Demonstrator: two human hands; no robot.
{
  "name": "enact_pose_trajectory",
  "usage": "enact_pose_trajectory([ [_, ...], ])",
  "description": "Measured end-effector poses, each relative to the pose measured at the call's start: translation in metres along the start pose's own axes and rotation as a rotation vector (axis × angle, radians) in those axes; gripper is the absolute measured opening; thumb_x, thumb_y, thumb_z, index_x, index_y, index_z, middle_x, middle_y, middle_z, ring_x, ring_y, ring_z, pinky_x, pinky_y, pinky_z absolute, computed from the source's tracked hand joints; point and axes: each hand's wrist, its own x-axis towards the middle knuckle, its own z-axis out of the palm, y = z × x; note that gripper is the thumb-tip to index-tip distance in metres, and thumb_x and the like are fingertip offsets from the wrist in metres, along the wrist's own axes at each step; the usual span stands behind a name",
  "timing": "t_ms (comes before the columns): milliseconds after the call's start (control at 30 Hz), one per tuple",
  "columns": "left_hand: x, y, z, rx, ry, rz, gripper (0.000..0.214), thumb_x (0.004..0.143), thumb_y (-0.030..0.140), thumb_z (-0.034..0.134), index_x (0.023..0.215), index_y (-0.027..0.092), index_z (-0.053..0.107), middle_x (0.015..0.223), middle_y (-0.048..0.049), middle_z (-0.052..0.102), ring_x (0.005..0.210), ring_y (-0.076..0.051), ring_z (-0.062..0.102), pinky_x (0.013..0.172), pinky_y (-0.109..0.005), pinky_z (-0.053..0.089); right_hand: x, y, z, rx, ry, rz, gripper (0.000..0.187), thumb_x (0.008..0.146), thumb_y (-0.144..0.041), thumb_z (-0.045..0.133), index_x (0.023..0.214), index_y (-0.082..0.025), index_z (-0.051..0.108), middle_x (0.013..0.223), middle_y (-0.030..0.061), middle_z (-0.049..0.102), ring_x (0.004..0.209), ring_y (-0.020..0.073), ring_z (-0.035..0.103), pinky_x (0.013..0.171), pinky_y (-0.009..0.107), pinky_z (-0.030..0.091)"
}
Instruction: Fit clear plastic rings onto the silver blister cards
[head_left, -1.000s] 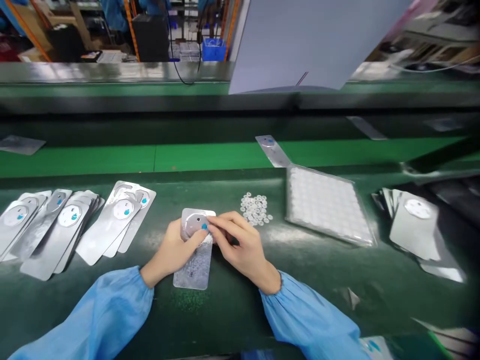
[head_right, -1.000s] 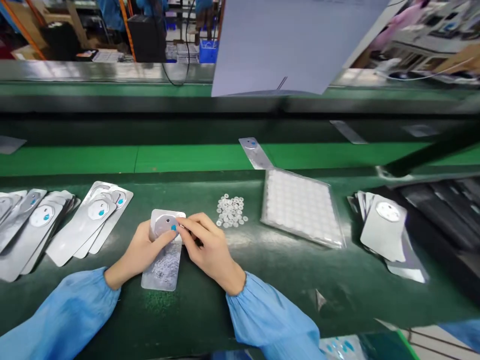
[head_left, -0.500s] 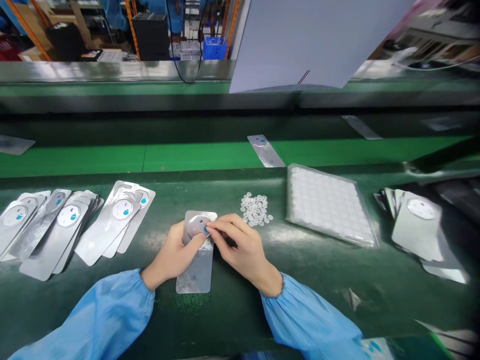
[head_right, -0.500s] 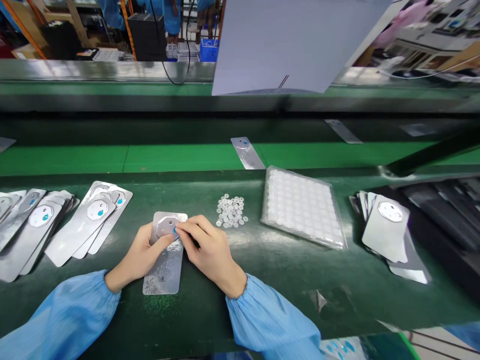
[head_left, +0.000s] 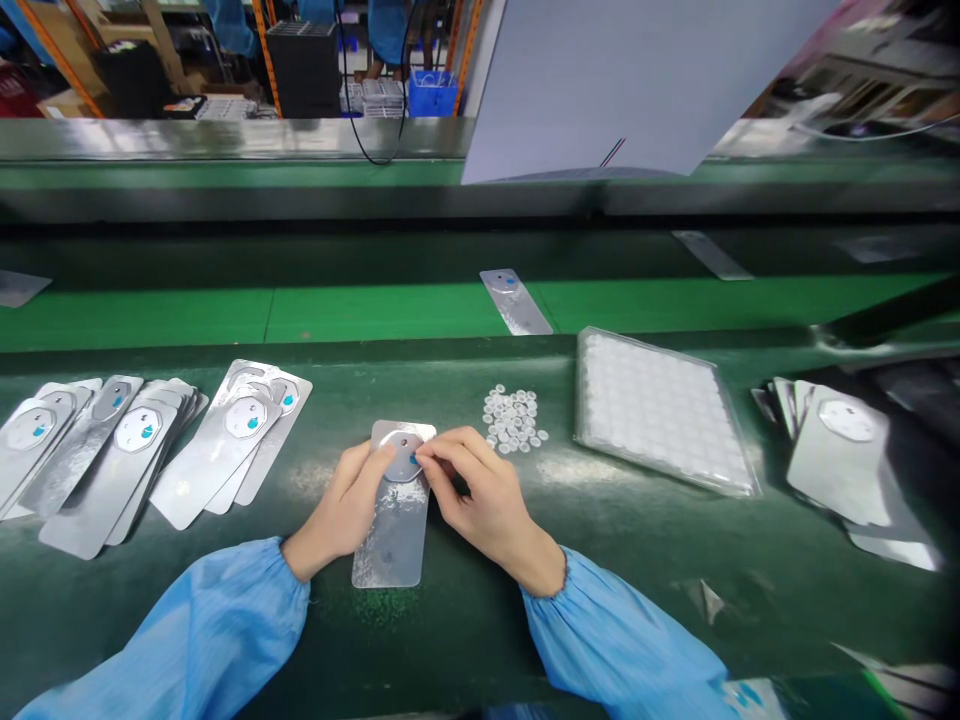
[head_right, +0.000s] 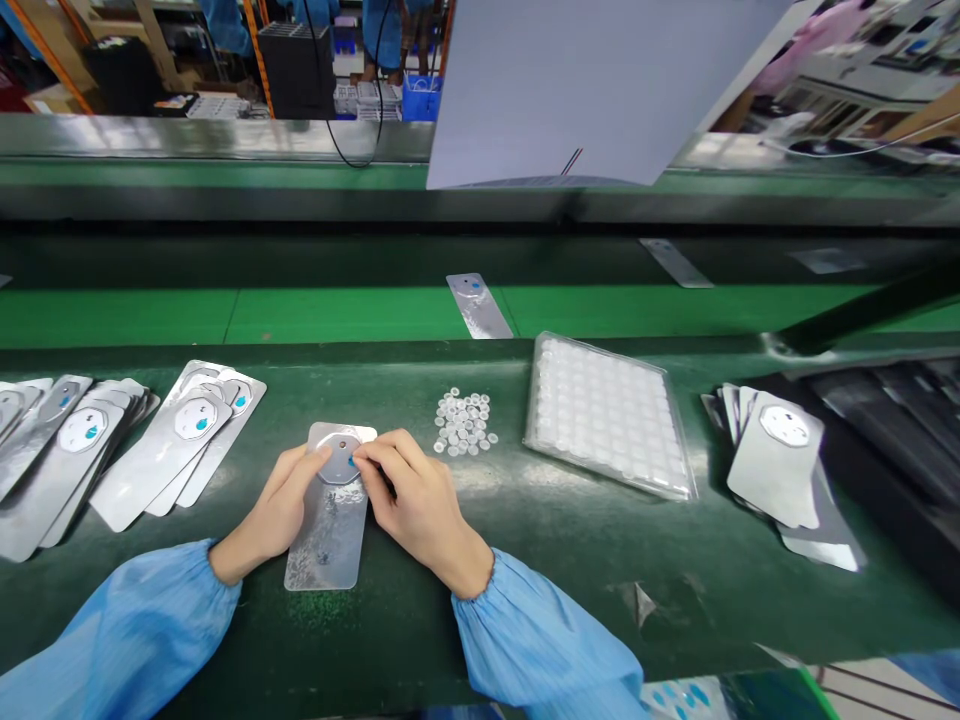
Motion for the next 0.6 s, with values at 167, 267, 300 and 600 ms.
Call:
enact_pose_trajectory([
  [167,0.0016,-0.002,-0.0008,0.001,0.06,-0.048,0.04,0.093,0.052,0.055,0.081,0.019,0.073,0.082,-0.0041,0.07,0.083,-0.024,0.062,0.076,-0.03,0.053,-0.0002,-0.0017,-0.0009,0.007,0.015,-0.008,0.012,0.102,-0.015,0.056,0.105,-0.022,0.066,0.092,0.0062,0.067,0.073,0.015,0.064,0.058,0.027,0.052],
  [267,0.0027,-0.0021,-0.0004,-0.013,0.127,-0.11,0.036,0.09,0.051,0.058,0.081,0.02,0.075,0.089,-0.0053,0.073,0.093,-0.025,0.066,0.085,-0.031,0.054,0.0,-0.0046,-0.0013,0.053,0.034,0.004,0.012,0.101,-0.014,0.058,0.104,-0.021,0.066,0.091,0.0057,0.066,0.072,0.0151,0.063,0.057,0.027,0.051],
  [300,0.003,-0.0021,-0.0002,-0.016,0.163,-0.138,0.034,0.089,0.05,0.059,0.083,0.021,0.076,0.095,-0.0059,0.074,0.099,-0.026,0.066,0.089,-0.031,0.053,0.0002,-0.0059,-0.0014,0.084,0.044,0.024,0.011,0.101,-0.014,0.058,0.103,-0.021,0.066,0.089,0.0054,0.066,0.071,0.015,0.062,0.056,0.027,0.05],
  [600,0.0064,0.0032,0.0014,-0.085,0.272,-0.209,0.031,0.08,0.049,0.066,0.08,0.02,0.077,0.098,-0.0085,0.077,0.107,-0.031,0.069,0.092,-0.036,0.056,0.0062,-0.0045,0.0002,0.36,0.1,0.285,0.015,0.101,-0.025,0.06,0.089,-0.018,0.067,0.087,0.004,0.062,0.058,0.0107,0.058,0.045,0.025,0.04],
])
